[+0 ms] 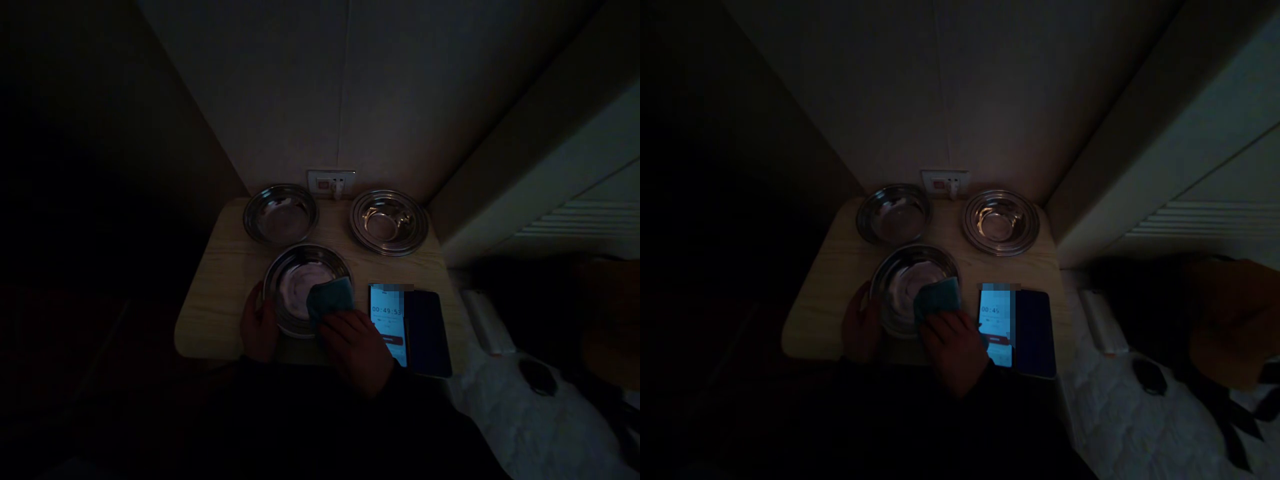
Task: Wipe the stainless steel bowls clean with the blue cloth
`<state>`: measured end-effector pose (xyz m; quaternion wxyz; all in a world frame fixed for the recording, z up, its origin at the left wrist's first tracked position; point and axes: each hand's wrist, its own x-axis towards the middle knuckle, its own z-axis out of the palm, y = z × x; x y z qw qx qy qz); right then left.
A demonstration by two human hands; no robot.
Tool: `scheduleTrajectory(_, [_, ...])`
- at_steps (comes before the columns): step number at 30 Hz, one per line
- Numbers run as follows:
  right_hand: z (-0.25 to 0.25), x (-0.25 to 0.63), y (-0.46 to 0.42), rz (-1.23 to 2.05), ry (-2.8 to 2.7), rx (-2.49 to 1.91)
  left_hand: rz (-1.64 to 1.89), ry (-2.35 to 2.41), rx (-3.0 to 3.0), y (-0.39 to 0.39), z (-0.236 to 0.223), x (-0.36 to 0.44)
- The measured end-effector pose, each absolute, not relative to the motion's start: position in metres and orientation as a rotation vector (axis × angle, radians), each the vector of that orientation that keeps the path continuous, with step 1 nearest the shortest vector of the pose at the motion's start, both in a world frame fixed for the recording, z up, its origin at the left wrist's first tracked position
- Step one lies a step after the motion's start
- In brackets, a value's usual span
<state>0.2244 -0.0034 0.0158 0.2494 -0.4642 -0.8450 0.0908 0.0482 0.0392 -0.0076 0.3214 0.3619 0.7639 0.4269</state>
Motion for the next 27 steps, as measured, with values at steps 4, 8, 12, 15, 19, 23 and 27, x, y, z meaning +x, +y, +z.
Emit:
scheduleTrajectory(4, [0.017, 0.226, -0.006, 0.254, -2.281, -1.292, 1.177, 1.929, 1.05, 0.041, -0.013, 0.046])
scheduleTrajectory(8, [0.016, 0.223, -0.008, 0.268, -2.26, -1.329, 1.204, 1.9, 1.127, 0.043, -0.019, 0.045])
scheduleTrajectory(12, [0.02, 0.215, -0.007, 0.296, -2.254, -1.419, 1.236, 1.89, 1.122, 0.044, -0.021, 0.046])
scheduleTrajectory(15, [0.024, 0.209, -0.005, 0.302, -2.31, -1.473, 1.299, 1.875, 1.132, 0.043, -0.023, 0.047])
scheduleTrajectory(19, [0.023, 0.197, -0.002, 0.344, -2.342, -1.487, 1.339, 1.889, 1.164, 0.041, -0.024, 0.05])
scheduleTrajectory(23, [0.019, 0.185, 0.001, 0.434, -2.31, -1.515, 1.33, 1.927, 1.237, 0.038, -0.02, 0.052])
scheduleTrajectory(27, [0.022, 0.184, 0.004, 0.464, -2.37, -1.574, 1.309, 1.949, 1.273, 0.035, -0.02, 0.05])
